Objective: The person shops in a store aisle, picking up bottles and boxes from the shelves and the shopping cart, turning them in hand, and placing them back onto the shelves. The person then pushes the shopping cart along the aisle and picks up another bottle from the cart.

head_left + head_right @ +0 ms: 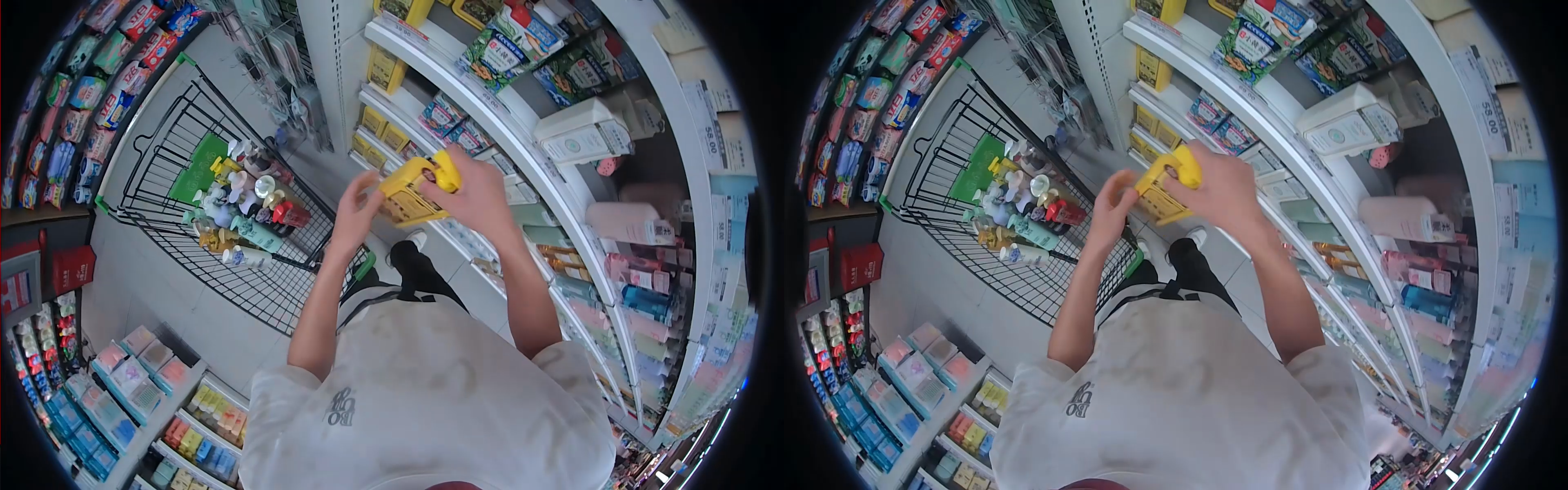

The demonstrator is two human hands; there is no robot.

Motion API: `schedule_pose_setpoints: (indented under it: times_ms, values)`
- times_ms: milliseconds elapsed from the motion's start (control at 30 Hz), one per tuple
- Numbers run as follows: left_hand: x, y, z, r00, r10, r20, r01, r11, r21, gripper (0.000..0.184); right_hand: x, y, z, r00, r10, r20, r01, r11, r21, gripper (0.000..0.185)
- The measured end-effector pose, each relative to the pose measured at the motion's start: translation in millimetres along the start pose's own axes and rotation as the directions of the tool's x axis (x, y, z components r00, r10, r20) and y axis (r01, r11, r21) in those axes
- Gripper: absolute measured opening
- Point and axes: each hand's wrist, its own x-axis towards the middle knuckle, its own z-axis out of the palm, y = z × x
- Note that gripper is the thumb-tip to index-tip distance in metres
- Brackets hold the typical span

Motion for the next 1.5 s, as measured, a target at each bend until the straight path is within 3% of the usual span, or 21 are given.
schedule_pose_setpoints:
  times_ms: [33, 67, 133, 167, 233, 333, 467, 533, 833, 1067, 1267, 1333, 1367, 1433, 1467, 1500]
  values:
    - [5, -3, 4, 0.988, -0.052, -0.143, 0.052, 0.999, -0.005, 0.042, 9, 3, 7, 0.995, -0.096, -0.034, 0.092, 0.991, -0.098, 0.033]
    - [8, -8, 10, 0.987, -0.054, -0.149, 0.053, 0.999, -0.011, 0.042, 15, 6, 15, 0.995, -0.101, -0.027, 0.098, 0.99, -0.102, 0.033]
    - [19, 9, 25, 0.959, -0.236, -0.159, 0.18, 0.936, -0.303, 0.045, 34, 12, 30, 0.955, -0.198, -0.219, 0.165, 0.973, -0.162, 0.033]
    - [27, 12, 31, 0.96, -0.279, 0.019, 0.265, 0.884, -0.384, 0.05, 42, 17, 36, 0.946, -0.188, -0.264, 0.145, 0.974, -0.173, 0.032]
    - [50, 4, 59, 0.966, -0.23, 0.119, 0.249, 0.707, -0.662, 0.053, 55, 28, 47, 0.924, -0.231, -0.306, 0.179, 0.966, -0.187, 0.031]
    - [86, 13, 76, 0.972, -0.142, 0.188, 0.236, 0.611, -0.755, 0.054, 72, 36, 53, 0.908, -0.25, -0.337, 0.19, 0.961, -0.203, 0.03]
    - [124, -1, 84, 0.968, -0.142, 0.207, 0.251, 0.533, -0.808, 0.051, 89, 50, 68, 0.872, -0.332, -0.359, 0.25, 0.934, -0.257, 0.031]
    - [139, -10, 81, 0.959, -0.158, 0.236, 0.284, 0.517, -0.807, 0.05, 97, 55, 72, 0.921, -0.255, -0.295, 0.165, 0.94, -0.298, 0.032]
    - [184, -40, 76, 0.933, -0.192, 0.305, 0.36, 0.47, -0.806, 0.041, 131, 67, 84, 0.979, -0.145, -0.146, 0.078, 0.918, -0.388, 0.034]
    - [203, -61, 72, 0.914, -0.225, 0.339, 0.407, 0.482, -0.776, 0.042, 158, 79, 102, 0.974, -0.143, -0.177, 0.064, 0.92, -0.387, 0.034]
    - [201, -30, 70, 0.91, -0.264, 0.319, 0.413, 0.533, -0.738, 0.051, 180, 88, 106, 0.948, -0.178, -0.265, 0.067, 0.923, -0.379, 0.036]
    - [202, -30, 71, 0.91, -0.267, 0.318, 0.414, 0.525, -0.744, 0.053, 188, 78, 100, 0.977, 0.071, -0.202, -0.11, 0.975, -0.191, 0.036]
    - [202, -31, 70, 0.912, -0.264, 0.315, 0.41, 0.52, -0.75, 0.055, 191, 72, 95, 0.977, 0.074, -0.199, -0.112, 0.976, -0.187, 0.036]
    - [197, -29, 65, 0.914, -0.24, 0.328, 0.406, 0.546, -0.733, 0.056, 197, 58, 84, 0.924, 0.383, -0.008, -0.383, 0.923, -0.021, 0.032]
    - [193, -30, 62, 0.914, -0.214, 0.345, 0.404, 0.569, -0.716, 0.058, 200, 69, 90, 0.923, 0.386, -0.002, -0.386, 0.922, -0.015, 0.032]
    - [182, -22, 59, 0.915, -0.233, 0.329, 0.401, 0.599, -0.693, 0.053, 203, 88, 100, 0.964, 0.241, -0.112, -0.255, 0.956, -0.145, 0.029]
